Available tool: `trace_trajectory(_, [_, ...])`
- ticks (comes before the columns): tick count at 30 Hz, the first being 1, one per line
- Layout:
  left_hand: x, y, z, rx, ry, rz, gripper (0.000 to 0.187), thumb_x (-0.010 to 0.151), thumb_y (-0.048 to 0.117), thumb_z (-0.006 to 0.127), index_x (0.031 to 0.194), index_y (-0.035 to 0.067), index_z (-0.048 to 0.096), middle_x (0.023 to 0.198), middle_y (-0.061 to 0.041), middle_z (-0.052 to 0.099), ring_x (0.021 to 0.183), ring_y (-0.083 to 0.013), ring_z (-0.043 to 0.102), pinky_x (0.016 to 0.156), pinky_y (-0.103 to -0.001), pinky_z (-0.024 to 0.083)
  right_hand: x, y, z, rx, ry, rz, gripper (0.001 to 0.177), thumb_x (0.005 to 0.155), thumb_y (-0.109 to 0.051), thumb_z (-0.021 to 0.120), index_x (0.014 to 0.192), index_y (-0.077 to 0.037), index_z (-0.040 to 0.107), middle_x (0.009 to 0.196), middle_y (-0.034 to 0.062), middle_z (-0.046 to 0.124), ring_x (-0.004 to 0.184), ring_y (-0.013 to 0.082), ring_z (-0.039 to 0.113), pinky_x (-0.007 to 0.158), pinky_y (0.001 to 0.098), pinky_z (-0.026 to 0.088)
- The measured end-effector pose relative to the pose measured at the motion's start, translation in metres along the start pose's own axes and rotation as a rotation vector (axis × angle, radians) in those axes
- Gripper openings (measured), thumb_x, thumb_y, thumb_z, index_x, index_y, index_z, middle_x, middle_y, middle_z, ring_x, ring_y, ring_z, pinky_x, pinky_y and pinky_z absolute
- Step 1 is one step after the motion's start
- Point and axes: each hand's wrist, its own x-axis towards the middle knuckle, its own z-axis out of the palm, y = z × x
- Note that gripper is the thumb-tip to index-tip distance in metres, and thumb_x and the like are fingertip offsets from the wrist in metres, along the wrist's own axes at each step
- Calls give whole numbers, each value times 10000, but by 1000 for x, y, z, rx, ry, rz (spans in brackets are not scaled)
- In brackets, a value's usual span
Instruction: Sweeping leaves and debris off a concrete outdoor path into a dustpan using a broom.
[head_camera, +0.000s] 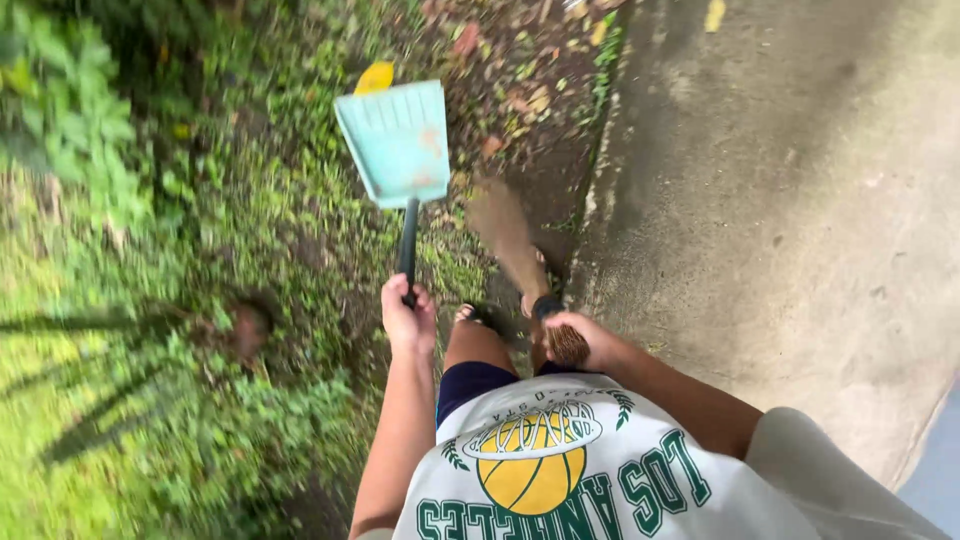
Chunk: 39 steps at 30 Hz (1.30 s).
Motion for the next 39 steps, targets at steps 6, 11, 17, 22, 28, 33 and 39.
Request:
trace_trajectory(6, [-28, -9, -21, -64, 36, 51, 109, 960, 179, 568, 1068, 164, 564, 785, -38, 541, 621, -155, 494, 534, -280, 405, 40, 31, 6, 20, -218, 309, 211, 872, -213, 642, 922, -8, 634, 803, 162, 704, 682, 260, 713, 616, 363, 623])
trace_trajectory(11, [-56, -9, -56, -36, 114, 27, 113, 953, 165, 549, 1066, 163, 561, 773, -31, 534, 606, -151, 494, 526, -282, 409, 39, -90, 46, -177, 91, 53, 200, 800, -221, 684, 754, -28, 657, 683, 150, 650, 524, 246, 636, 469, 348, 558])
trace_trajectory(17, [-80, -29, -116, 76, 190, -50, 57, 971, 180, 550, 1020, 152, 543, 730, -7, 513, 548, -133, 465, 487, -275, 386, 71, -169, 44, -167, 75, -315, 111, 872, -153, 673, 861, -48, 637, 746, 120, 657, 613, 253, 682, 539, 354, 588])
trace_trajectory(22, [-74, -70, -176, 155, 210, -144, 55, 978, 188, 587, 984, 144, 555, 683, -7, 477, 511, -138, 446, 448, -282, 363, 58, -131, 61, -204, 191, -351, 146, 828, -116, 678, 946, -91, 596, 750, 70, 668, 631, 255, 703, 569, 400, 613])
trace_trajectory(28, [-78, -113, -200, 306, 280, -313, 85, 931, 148, 566, 1014, 136, 576, 659, -21, 449, 484, -144, 438, 405, -291, 337, 64, -51, 69, -57, -139, -19, 383, 874, -212, 682, 1166, 32, 731, 781, 120, 695, 616, 224, 686, 576, 352, 600])
trace_trajectory(33, [-83, -136, -195, 298, 329, -408, 149, 928, 116, 541, 1073, 125, 575, 669, -25, 451, 488, -154, 439, 410, -303, 342, 91, -70, 103, -186, 50, 66, 215, 822, -280, 697, 798, -68, 672, 706, 81, 683, 567, 215, 666, 501, 334, 578])
trace_trajectory(39, [-88, -132, -192, 162, 380, -450, 167, 915, 113, 543, 1076, 150, 560, 645, -43, 424, 488, -160, 429, 409, -300, 327, 121, -173, 87, -119, -63, -301, 156, 815, -224, 685, 797, -72, 653, 720, 100, 648, 633, 269, 678, 577, 384, 622])
